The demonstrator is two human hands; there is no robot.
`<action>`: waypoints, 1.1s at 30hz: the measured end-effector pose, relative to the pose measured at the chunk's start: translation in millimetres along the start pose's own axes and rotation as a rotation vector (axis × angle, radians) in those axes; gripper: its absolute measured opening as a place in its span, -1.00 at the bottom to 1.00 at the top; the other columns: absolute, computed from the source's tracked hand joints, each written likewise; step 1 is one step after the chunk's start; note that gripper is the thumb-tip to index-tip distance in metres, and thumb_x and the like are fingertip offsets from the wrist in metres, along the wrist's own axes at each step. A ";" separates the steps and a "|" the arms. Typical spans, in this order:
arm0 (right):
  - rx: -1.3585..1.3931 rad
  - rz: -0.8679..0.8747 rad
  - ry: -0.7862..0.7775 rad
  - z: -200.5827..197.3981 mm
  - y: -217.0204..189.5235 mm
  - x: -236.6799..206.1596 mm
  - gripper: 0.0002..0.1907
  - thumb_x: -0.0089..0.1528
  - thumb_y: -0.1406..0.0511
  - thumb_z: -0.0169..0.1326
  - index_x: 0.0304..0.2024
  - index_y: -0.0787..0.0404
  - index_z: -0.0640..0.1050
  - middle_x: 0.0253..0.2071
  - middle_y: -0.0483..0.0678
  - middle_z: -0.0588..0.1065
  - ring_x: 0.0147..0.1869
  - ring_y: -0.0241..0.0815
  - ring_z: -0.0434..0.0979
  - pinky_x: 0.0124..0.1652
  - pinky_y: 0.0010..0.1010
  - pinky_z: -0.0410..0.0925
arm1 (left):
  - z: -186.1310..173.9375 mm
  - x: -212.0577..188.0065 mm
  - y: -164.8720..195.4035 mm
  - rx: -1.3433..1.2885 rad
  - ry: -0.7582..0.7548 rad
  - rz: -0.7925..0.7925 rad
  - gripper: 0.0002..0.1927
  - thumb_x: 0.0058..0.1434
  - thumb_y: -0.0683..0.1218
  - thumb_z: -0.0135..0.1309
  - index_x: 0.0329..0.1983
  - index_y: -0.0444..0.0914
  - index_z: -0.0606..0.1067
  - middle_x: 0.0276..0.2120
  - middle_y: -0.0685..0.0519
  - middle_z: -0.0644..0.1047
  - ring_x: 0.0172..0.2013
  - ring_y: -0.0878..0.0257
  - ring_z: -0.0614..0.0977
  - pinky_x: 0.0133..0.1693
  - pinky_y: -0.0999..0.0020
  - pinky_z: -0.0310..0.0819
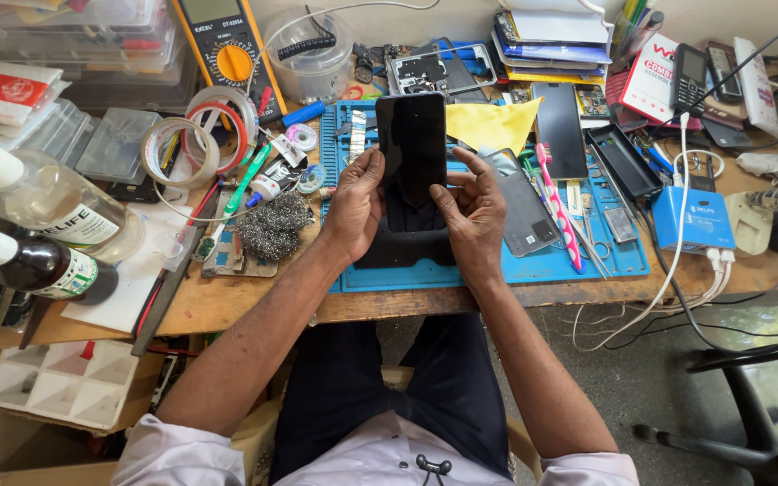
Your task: The person pries open the back cover of a smartphone on a repair mat using a metal pry tool, working around the edges of the opened device. They then apply adhesive from a small bottle onto the phone and wipe the device with a cloth.
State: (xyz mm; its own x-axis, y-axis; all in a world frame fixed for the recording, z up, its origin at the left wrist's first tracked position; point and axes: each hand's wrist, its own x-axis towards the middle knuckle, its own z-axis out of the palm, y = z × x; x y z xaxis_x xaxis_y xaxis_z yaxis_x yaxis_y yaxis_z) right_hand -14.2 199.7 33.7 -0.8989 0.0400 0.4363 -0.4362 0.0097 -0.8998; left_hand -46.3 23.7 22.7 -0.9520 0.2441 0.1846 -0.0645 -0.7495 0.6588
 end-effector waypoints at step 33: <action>0.036 0.047 -0.011 0.6 -3.4 -0.7 -0.46 0.33 0.49 0.17 0.36 0.31 0.36 -0.05 -0.03 0.61 -0.08 -0.39 0.60 -0.16 -0.58 0.44 | -4.8 0.3 -7.0 -0.061 -0.045 0.016 -0.76 0.52 -0.05 -0.06 0.08 -0.26 0.52 -0.07 0.06 0.62 -0.06 0.31 0.64 0.06 0.29 0.55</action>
State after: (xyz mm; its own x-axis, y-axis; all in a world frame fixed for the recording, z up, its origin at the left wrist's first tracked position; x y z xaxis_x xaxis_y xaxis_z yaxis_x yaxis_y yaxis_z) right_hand -12.2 199.0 36.5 -0.9187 0.0287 0.3940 -0.3948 -0.0276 -0.9184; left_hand -47.6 26.1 14.7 -0.9388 0.2583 0.2278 -0.0692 -0.7894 0.6100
